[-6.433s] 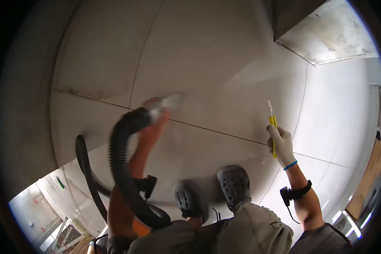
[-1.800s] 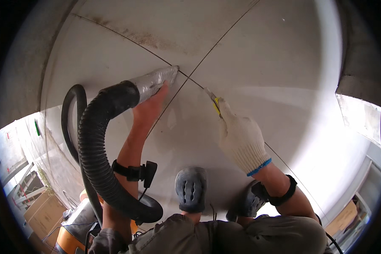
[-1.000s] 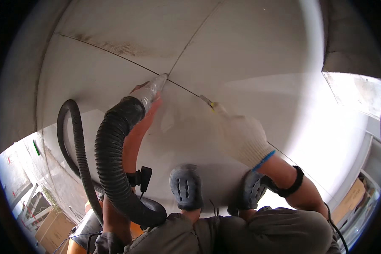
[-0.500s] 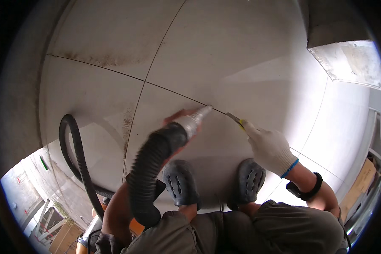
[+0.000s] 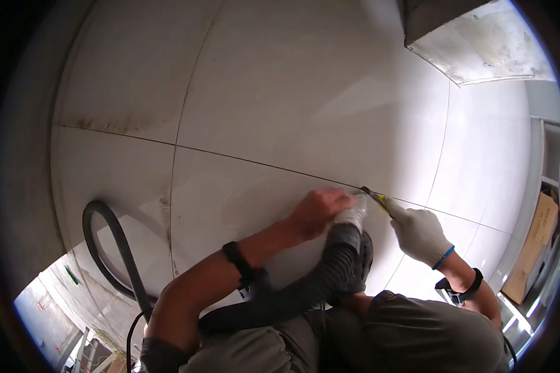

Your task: Vacuuming dust and debris from floor tile seams after cutting or during renovation.

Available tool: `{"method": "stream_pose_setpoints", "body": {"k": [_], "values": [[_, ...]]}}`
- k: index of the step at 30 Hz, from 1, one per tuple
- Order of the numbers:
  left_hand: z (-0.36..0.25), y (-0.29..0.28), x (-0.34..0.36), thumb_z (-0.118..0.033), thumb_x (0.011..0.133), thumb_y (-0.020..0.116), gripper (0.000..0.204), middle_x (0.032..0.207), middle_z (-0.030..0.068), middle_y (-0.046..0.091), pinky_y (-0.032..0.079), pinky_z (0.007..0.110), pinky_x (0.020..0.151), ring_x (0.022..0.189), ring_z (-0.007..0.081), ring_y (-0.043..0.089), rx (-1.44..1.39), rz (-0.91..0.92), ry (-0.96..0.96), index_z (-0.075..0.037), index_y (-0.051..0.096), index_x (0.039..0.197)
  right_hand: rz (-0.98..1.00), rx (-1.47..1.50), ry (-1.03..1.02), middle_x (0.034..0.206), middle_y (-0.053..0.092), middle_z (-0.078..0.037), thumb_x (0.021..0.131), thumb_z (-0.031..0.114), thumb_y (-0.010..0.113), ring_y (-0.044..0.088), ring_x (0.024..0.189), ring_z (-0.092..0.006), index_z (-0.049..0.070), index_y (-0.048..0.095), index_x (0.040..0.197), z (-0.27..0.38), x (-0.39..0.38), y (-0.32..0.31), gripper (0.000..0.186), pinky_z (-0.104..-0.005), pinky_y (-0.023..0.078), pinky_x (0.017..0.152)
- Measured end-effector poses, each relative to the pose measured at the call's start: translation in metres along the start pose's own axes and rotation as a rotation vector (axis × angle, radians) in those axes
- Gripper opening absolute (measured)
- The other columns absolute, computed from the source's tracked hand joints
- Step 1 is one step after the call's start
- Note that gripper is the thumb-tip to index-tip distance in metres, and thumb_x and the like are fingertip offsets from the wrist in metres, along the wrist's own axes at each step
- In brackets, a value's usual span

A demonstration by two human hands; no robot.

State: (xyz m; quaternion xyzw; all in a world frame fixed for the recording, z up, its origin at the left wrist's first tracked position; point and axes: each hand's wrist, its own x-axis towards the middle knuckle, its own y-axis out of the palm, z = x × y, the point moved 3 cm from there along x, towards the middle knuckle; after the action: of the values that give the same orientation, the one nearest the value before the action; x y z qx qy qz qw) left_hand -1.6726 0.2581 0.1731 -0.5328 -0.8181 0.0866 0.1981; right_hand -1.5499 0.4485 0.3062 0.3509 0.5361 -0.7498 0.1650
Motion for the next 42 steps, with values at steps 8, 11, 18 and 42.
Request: {"method": "stream_pose_setpoints", "body": {"k": [8, 11, 18, 42], "values": [[-0.013, 0.066, 0.024, -0.002, 0.073, 0.074, 0.045, 0.111, 0.0142, 0.070, 0.060, 0.048, 0.082, 0.104, 0.0384, 0.070, 0.030, 0.082, 0.085, -0.005, 0.066, 0.117, -0.243, 0.366, 0.101, 0.084, 0.070, -0.026, 0.097, 0.008, 0.062, 0.070, 0.075, -0.0452, 0.008, 0.054, 0.151, -0.082, -0.063, 0.033, 0.055, -0.0477, 0.056, 0.068], [0.016, 0.018, 0.012, -0.007, 0.081, 0.077, 0.042, 0.106, 0.0139, 0.071, 0.061, 0.044, 0.080, 0.096, 0.0332, 0.072, -0.014, -0.027, -0.298, -0.005, 0.067, 0.121, -0.318, 0.519, 0.222, 0.087, 0.069, -0.028, 0.097, 0.005, 0.061, 0.070, 0.076, -0.0456, 0.005, 0.052, 0.153, -0.098, -0.077, 0.041, 0.057, -0.0437, 0.055, 0.068], [-0.022, -0.191, -0.023, -0.016, 0.107, 0.055, 0.038, 0.116, 0.0079, 0.067, 0.055, 0.033, 0.100, 0.106, 0.0180, 0.067, -0.323, 0.015, -1.036, -0.001, 0.056, 0.142, -0.492, 0.782, 0.465, 0.074, 0.063, -0.018, 0.100, 0.005, 0.056, 0.061, 0.057, -0.0211, 0.001, 0.049, 0.155, -0.132, -0.079, 0.090, 0.056, -0.0337, 0.051, 0.059], [-0.013, 0.200, 0.088, -0.008, 0.094, 0.076, 0.027, 0.108, 0.0093, 0.070, 0.056, 0.030, 0.087, 0.104, 0.0127, 0.065, -0.397, 0.167, -0.339, -0.001, 0.067, 0.119, -1.299, 1.060, 1.160, 0.076, 0.071, -0.011, 0.104, 0.024, 0.059, 0.065, 0.056, -0.0165, 0.004, 0.056, 0.149, -0.234, -0.043, 0.218, 0.049, -0.0349, 0.054, 0.056]]}}
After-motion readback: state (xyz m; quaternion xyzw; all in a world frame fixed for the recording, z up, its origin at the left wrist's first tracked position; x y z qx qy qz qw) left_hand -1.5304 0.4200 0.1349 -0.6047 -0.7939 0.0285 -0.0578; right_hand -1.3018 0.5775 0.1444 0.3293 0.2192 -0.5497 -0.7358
